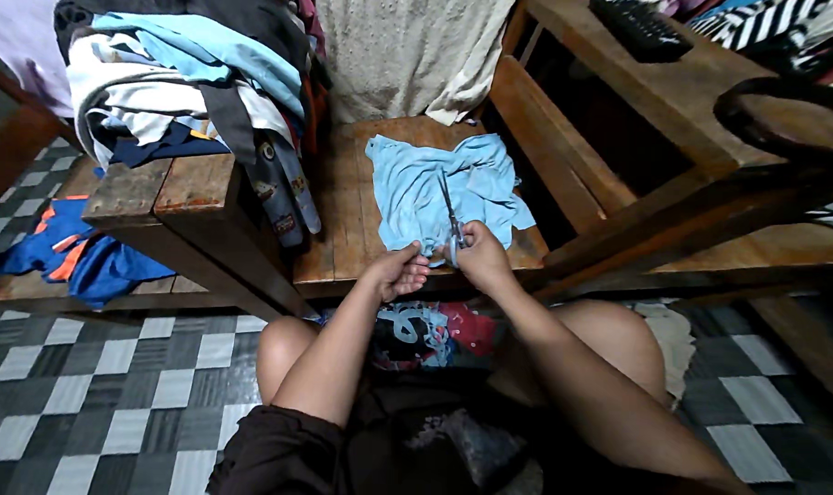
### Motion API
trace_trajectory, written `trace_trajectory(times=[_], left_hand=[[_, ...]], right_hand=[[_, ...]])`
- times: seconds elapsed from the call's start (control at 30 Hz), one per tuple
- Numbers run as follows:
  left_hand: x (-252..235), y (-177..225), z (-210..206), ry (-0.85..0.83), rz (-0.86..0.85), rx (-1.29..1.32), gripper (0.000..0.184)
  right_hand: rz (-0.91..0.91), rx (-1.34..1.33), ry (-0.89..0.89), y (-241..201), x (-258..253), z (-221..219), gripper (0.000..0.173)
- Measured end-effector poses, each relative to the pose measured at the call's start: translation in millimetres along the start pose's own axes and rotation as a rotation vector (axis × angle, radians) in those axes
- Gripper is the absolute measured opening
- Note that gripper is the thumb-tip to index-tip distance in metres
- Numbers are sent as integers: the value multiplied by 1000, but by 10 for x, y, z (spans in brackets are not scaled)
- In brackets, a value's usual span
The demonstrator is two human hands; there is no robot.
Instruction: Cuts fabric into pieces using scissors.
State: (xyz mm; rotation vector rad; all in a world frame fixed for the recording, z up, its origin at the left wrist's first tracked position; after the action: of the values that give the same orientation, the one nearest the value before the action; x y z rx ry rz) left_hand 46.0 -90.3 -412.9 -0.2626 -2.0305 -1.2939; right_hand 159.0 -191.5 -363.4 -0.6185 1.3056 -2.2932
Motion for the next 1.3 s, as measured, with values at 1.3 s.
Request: trace_trajectory(times=[1.3], left_hand=[[241,377,16,-166,-454,145,36]], right_hand=[[-98,-284,-623,554,1058,42,22]])
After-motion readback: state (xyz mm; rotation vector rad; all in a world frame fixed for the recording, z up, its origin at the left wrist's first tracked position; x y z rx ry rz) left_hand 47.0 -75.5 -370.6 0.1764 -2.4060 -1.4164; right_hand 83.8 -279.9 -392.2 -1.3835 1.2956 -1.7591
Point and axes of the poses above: each hand's wrist, its own x-axis away from the middle knuckle, its own z-axis out of the back of the hand, y = z × x, the point moved 8 cm from there along -x, towards the middle knuckle, and after that the axes turned 6 degrees about -x, right-handed, at the moved point
